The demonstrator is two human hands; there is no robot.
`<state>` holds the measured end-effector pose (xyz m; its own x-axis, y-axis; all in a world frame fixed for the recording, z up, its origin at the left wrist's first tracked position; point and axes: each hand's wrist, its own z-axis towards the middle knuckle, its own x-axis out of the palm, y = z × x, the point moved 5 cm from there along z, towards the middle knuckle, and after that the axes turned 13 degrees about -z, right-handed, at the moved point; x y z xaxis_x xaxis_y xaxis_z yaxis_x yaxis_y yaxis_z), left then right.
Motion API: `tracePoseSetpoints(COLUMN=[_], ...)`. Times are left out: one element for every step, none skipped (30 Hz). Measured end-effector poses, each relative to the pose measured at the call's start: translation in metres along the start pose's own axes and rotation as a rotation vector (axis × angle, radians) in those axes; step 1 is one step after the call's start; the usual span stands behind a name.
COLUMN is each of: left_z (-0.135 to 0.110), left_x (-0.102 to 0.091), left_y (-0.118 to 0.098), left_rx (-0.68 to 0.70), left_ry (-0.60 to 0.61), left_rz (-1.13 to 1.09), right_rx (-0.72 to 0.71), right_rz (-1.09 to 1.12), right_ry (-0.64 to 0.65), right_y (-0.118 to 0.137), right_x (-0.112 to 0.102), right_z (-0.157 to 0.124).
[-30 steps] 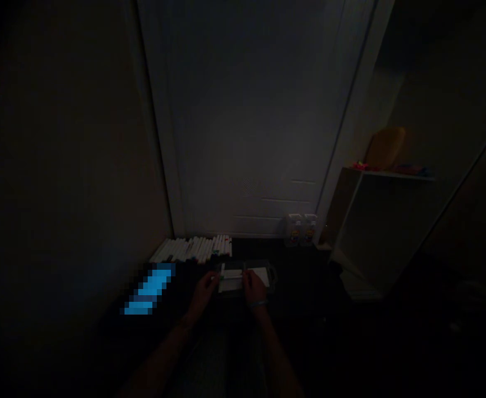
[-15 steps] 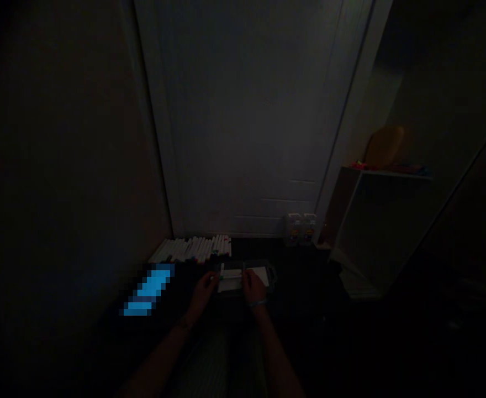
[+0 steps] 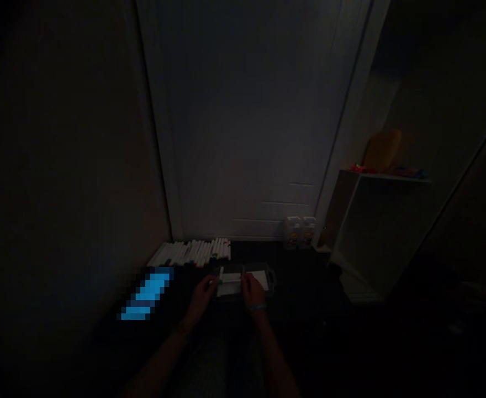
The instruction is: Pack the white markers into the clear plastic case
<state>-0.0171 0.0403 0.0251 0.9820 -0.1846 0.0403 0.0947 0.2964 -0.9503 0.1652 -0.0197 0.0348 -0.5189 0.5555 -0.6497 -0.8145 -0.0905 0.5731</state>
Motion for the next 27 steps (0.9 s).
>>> tracePoseSetpoints(left_z=[0.0, -0.0002, -0.0004, -0.0007, -0.001, -0.0013, -0.0016, -0.0019, -0.002, -0.0021, -0.002, -0.0019, -0.0017, -0.0016, -0.0014, -0.0013, -0.0012, -0.0013, -0.0014, -0.0015, -0.0017, -0.0018, -0.0018, -0.0018, -0.0017, -0.0016, -0.0014], left_x=[0.0002, 0.0004, 0.0006, 0.0008, 0.0008, 0.0006, 0.0005, 0.0005, 0.0007, 0.001, 0.0013, 0.0015, 0.0018, 0.0017, 0.0015, 0.0012, 0.0008, 0.0003, -0.0001, -0.0005, -0.0005, -0.0004, -0.0002, 0.0, 0.0001, 0.0002, 0.0001], left_y=[-0.0006, -0.0017, -0.0029, -0.0041, -0.005, -0.0057, -0.0059, -0.006, -0.0062, -0.0065, -0.0066, -0.0066, -0.0066, -0.0066, -0.0065, -0.0065, -0.0065, -0.0065, -0.0066, -0.0065, -0.0065, -0.0065, -0.0064, -0.0061, -0.0057, -0.0052, -0.0047], left_rx=[0.005, 0.013, 0.02, 0.024, 0.023, 0.017, 0.007, -0.003, -0.009, -0.01, -0.012, -0.014, -0.015, -0.015, -0.015, -0.016, -0.015, -0.013, -0.013, -0.014, -0.014, -0.012, -0.01, -0.009, -0.007, -0.005, 0.001], left_ry=[0.005, 0.01, 0.015, 0.019, 0.018, 0.012, 0.006, 0.001, -0.001, -0.002, -0.001, -0.002, -0.001, -0.003, -0.007, -0.011, -0.014, -0.018, -0.02, -0.021, -0.016, -0.01, -0.003, 0.002, 0.006, 0.006, 0.005], left_rz=[0.002, 0.003, 0.005, 0.007, 0.008, 0.009, 0.008, 0.007, 0.002, -0.004, -0.012, -0.018, -0.022, -0.022, -0.017, -0.008, 0.002, 0.011, 0.017, 0.018, 0.015, 0.01, 0.003, -0.003, -0.009, -0.012, -0.015], right_rx=[0.001, 0.003, 0.005, 0.007, 0.007, 0.007, 0.007, 0.008, 0.009, 0.009, 0.011, 0.014, 0.014, 0.015, 0.018, 0.02, 0.019, 0.016, 0.013, 0.011, 0.009, 0.01, 0.011, 0.011, 0.01, 0.009, 0.007], right_rz=[0.0, -0.001, -0.001, 0.0, 0.002, 0.005, 0.005, 0.004, 0.004, 0.003, 0.002, -0.001, -0.003, -0.007, -0.012, -0.016, -0.017, -0.014, -0.011, -0.009, -0.007, -0.007, -0.007, -0.008, -0.01, -0.012, -0.015], right_ry=[0.001, 0.001, 0.001, 0.001, 0.001, 0.0, 0.0, -0.001, -0.005, -0.007, -0.007, -0.007, -0.003, -0.002, -0.002, -0.004, -0.008, -0.012, -0.016, -0.018, -0.016, -0.014, -0.008, -0.002, 0.002, 0.005, 0.005], right_y=[0.0003, 0.0006, 0.0009, 0.0012, 0.0016, 0.0021, 0.0025, 0.0028, 0.0032, 0.0035, 0.0037, 0.0037, 0.0038, 0.0038, 0.0036, 0.0033, 0.0031, 0.0031, 0.0029, 0.0028, 0.0027, 0.0024, 0.0022, 0.0022, 0.0022, 0.0024, 0.0028], right_x=[-0.0003, -0.0005, -0.0008, -0.0011, -0.0015, -0.0019, -0.0024, -0.003, -0.0037, -0.0043, -0.0047, -0.0048, -0.0047, -0.0045, -0.0042, -0.0039, -0.0036, -0.0033, -0.0031, -0.0028, -0.0026, -0.0025, -0.0024, -0.0024, -0.0025, -0.0029, -0.0033], right_z=[0.0001, 0.0002, 0.0002, 0.0001, -0.0002, -0.0005, -0.0009, -0.0013, -0.0016, -0.0018, -0.0019, -0.0019, -0.0018, -0.0016, -0.0014, -0.0011, -0.0009, -0.0008, -0.0006, -0.0004, -0.0003, -0.0002, -0.0001, -0.0001, -0.0001, -0.0003, -0.0005])
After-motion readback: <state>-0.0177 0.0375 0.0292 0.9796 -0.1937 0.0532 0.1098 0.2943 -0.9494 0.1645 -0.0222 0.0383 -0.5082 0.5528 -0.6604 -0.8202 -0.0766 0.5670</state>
